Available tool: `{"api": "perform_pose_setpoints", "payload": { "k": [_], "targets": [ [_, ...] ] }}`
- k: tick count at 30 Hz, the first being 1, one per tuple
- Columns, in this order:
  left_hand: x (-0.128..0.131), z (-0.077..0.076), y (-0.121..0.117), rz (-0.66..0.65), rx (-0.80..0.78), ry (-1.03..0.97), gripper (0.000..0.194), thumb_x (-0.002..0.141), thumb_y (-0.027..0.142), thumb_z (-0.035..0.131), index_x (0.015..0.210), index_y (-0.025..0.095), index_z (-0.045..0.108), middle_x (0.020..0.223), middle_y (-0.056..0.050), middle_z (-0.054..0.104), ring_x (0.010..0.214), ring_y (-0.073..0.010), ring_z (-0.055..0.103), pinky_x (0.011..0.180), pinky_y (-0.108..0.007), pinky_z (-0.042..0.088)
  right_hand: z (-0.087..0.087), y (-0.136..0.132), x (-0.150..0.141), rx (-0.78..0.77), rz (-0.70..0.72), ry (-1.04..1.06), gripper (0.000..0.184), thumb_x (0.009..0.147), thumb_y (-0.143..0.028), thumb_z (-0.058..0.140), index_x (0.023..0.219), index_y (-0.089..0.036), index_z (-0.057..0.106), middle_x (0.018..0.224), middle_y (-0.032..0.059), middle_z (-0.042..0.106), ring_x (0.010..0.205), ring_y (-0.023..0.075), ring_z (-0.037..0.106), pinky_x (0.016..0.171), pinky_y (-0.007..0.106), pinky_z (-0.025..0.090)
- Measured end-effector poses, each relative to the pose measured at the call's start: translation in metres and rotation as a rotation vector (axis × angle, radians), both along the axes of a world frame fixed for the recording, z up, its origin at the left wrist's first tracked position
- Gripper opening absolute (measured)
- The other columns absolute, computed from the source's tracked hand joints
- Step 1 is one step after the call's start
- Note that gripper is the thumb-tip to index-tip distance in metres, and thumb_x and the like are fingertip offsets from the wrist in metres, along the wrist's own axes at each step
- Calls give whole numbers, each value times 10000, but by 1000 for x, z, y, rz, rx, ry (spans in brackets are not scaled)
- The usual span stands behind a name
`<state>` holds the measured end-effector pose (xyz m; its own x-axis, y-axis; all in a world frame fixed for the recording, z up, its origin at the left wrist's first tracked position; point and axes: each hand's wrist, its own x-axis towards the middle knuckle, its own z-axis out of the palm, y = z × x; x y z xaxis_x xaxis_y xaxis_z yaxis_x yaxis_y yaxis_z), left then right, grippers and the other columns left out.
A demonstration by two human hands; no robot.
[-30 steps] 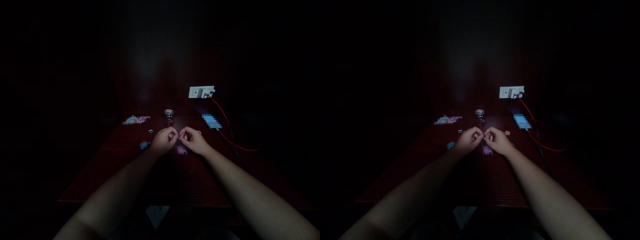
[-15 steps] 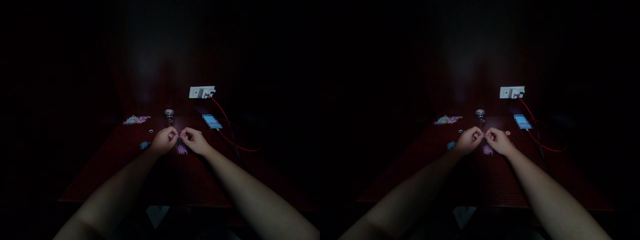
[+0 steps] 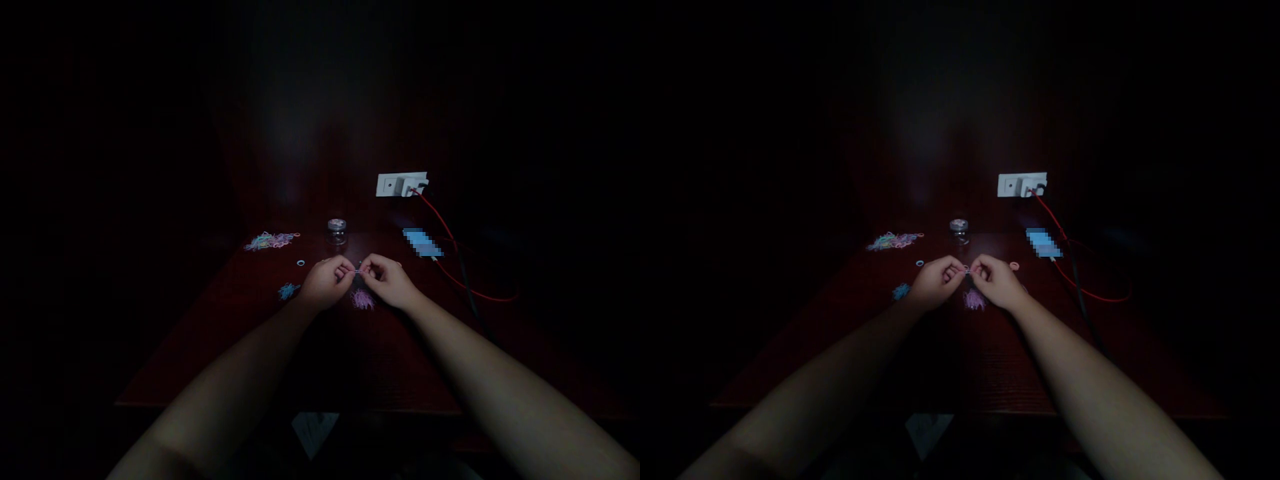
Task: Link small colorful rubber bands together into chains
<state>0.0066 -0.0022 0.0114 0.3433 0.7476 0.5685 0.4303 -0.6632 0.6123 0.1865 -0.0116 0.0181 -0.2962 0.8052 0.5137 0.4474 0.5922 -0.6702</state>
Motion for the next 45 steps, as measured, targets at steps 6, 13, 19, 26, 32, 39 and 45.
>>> {"api": "perform_pose_setpoints", "payload": {
  "k": [6, 13, 19, 26, 32, 39, 45],
  "targets": [
    [0, -2, 1, 6, -21, -16, 77, 824, 238, 573, 845, 170, 603, 779, -17, 660, 680, -111, 606, 624, -216, 489, -2, 1, 1, -7, -7, 14, 64, 788, -221, 554, 782, -162, 579, 662, -5, 524, 545, 94, 428, 505, 221, 352],
    [-1, -2, 1, 33, -24, -30, 85, 828, 254, 580, 831, 170, 596, 788, -20, 664, 679, -113, 607, 621, -218, 491, -4, 4, 2, -12, 6, 28, 65, 795, -217, 549, 792, -159, 578, 676, -6, 519, 550, 91, 423, 503, 220, 342],
    [-2, -3, 3, 30, -12, -19, 91, 845, 250, 557, 864, 171, 597, 809, -23, 657, 704, -118, 606, 624, -215, 484, -5, 4, 2, -24, 19, 44, 62, 789, -220, 557, 782, -160, 571, 667, -8, 514, 547, 91, 418, 495, 217, 339],
    [-2, -3, 2, 5, -20, -20, 92, 847, 243, 549, 878, 171, 598, 828, -23, 658, 705, -116, 604, 632, -213, 480, -3, 6, 5, 3, 17, -19, 63, 780, -205, 564, 775, -151, 595, 660, -2, 536, 549, 91, 439, 500, 215, 344],
    [-5, -3, 3, -15, -27, 5, 98, 848, 240, 540, 870, 164, 598, 781, -22, 645, 699, -119, 598, 621, -213, 476, 0, 6, 7, 6, 0, -45, 89, 781, -228, 577, 770, -145, 606, 654, 3, 547, 546, 92, 453, 501, 215, 353],
    [-4, -4, 4, -15, -39, -16, 94, 834, 237, 551, 864, 158, 592, 767, -21, 641, 664, -111, 588, 595, -207, 470, -1, 0, 4, -55, 86, -25, 176, 778, -293, 620, 881, -160, 570, 724, -1, 559, 535, 80, 456, 478, 201, 354],
    [-3, -1, 0, -61, -58, 9, 110, 834, 236, 549, 881, 152, 603, 769, -28, 646, 668, -115, 589, 610, -214, 480, 0, -3, 0, -5, 85, -33, 192, 849, -340, 551, 907, -159, 572, 735, 4, 550, 586, 94, 457, 536, 218, 373]
  ]
}}
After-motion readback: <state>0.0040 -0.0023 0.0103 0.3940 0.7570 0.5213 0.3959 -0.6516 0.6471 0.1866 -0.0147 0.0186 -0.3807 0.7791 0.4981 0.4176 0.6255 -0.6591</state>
